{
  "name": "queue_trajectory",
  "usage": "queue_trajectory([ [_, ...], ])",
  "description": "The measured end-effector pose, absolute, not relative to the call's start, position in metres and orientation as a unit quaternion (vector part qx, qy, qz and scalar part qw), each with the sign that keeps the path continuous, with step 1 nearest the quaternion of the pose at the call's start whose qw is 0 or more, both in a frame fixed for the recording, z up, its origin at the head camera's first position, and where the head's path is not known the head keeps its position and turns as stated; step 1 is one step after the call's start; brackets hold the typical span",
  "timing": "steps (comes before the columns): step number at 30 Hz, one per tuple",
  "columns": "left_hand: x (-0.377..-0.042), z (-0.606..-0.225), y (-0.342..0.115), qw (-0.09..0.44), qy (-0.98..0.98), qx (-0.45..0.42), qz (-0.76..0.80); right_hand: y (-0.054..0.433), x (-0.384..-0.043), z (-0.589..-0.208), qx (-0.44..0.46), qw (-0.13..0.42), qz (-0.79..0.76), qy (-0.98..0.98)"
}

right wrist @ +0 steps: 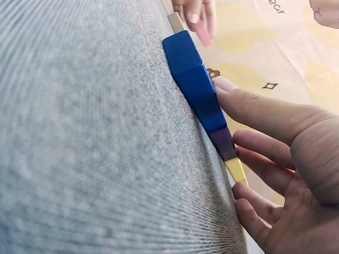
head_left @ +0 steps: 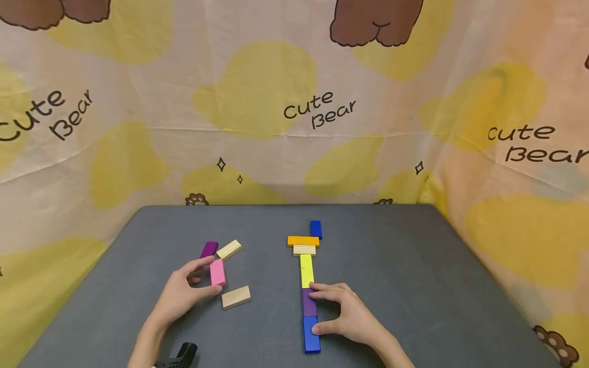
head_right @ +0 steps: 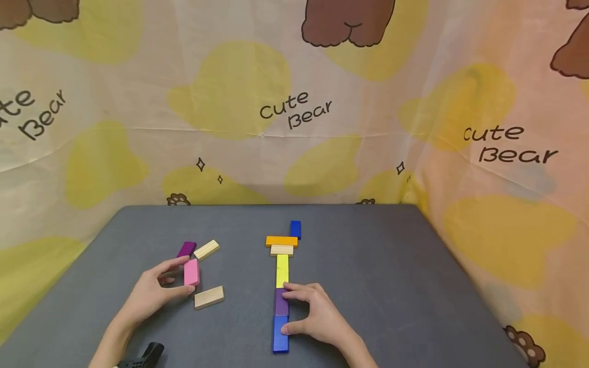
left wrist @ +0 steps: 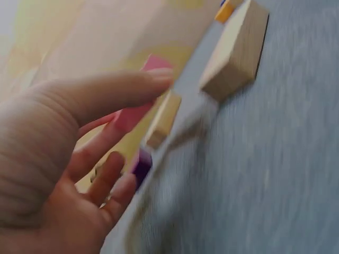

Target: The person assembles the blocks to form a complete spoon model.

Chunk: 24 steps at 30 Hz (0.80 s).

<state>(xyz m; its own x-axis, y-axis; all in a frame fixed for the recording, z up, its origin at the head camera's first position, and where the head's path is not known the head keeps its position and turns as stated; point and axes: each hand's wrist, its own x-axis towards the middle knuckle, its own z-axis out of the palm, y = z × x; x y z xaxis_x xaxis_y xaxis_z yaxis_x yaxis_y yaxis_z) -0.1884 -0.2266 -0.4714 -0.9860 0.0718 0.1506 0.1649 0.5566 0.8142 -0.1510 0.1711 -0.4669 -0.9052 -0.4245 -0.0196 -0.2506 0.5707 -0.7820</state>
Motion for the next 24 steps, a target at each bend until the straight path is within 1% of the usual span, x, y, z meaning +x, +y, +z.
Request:
queue_trajectory([
  [3, -0.194, -0.462, -0.213, 0.067, -0.878, -0.069, -0.469, 0.172, -0.15, -0.467, -0.194, 0.1, -0.421, 0.881],
  [6, -0.207, -0.449, -0.195, 0.083, -0.874, -0.081, -0.471, 0.172, -0.15, -0.467, -0.196, 0.1, -0.421, 0.88],
  [12, -0.254, -0.428, -0.15, 0.084, -0.843, -0.107, -0.521, 0.173, -0.15, -0.468, -0.198, 0.086, -0.419, 0.882],
  [17, -0.291, -0.435, -0.118, 0.075, -0.834, -0.095, -0.539, 0.172, -0.151, -0.468, -0.197, 0.09, -0.417, 0.883],
  [20, -0.305, -0.443, -0.103, 0.064, -0.842, -0.07, -0.532, 0.171, -0.152, -0.468, -0.196, 0.098, -0.419, 0.881],
  [24, -0.316, -0.45, -0.089, 0.052, -0.85, -0.057, -0.521, 0.171, -0.152, -0.468, -0.194, 0.103, -0.42, 0.88],
])
